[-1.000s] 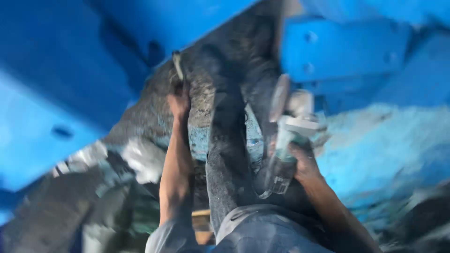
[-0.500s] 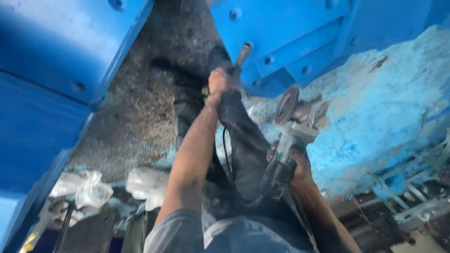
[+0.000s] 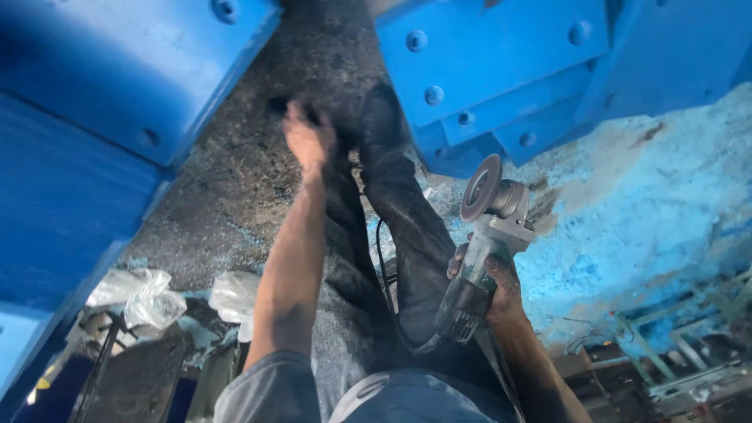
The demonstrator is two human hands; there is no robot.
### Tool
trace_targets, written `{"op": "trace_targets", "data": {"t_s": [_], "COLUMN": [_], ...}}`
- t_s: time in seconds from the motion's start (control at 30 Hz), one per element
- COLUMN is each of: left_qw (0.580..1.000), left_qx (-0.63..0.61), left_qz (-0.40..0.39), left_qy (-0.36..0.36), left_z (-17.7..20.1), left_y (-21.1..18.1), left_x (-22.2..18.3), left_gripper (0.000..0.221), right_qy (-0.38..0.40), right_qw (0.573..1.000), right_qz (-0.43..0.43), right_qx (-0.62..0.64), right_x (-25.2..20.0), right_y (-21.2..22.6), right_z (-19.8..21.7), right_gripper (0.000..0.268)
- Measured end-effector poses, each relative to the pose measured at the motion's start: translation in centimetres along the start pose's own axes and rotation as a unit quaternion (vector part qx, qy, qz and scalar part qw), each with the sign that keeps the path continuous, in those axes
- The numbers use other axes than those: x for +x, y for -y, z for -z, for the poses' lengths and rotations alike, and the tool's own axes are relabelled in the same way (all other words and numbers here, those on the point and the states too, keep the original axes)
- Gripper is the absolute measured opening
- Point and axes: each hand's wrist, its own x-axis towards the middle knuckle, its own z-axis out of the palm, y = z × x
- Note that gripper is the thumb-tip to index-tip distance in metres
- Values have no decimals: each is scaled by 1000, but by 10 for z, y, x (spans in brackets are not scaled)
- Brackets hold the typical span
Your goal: Smoothing the edges of blue plastic components using an angle grinder.
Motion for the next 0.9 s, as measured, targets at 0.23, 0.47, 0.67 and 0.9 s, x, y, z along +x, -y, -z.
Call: {"op": "trace_targets", "data": {"t_s": [0.23,0.47,0.67,0.9], "left_qw": [967,950,985,962], "left_qx": [91,252,139,-20], "left_qz": [-206,-170,-23,162], "left_qy": [-124,-66,-94,-220], "left_z": [82,37,53,8], "left_y": [-14,-27,-93,-123], "left_x": [80,134,133,136], "left_gripper": [75,72,84,60], "right_qy": [58,51,57,90], "right_qw": [997,997,997,992], "right_qz": [-44,-35,-31,-29], "right_qx": [22,-42,-53,-80], "right_x": [12,22,46,67], "right_y": [-13,-26,-29,6], "right_z": [-48,-91,-117,-138], "right_gripper": [66,71,70,62]}}
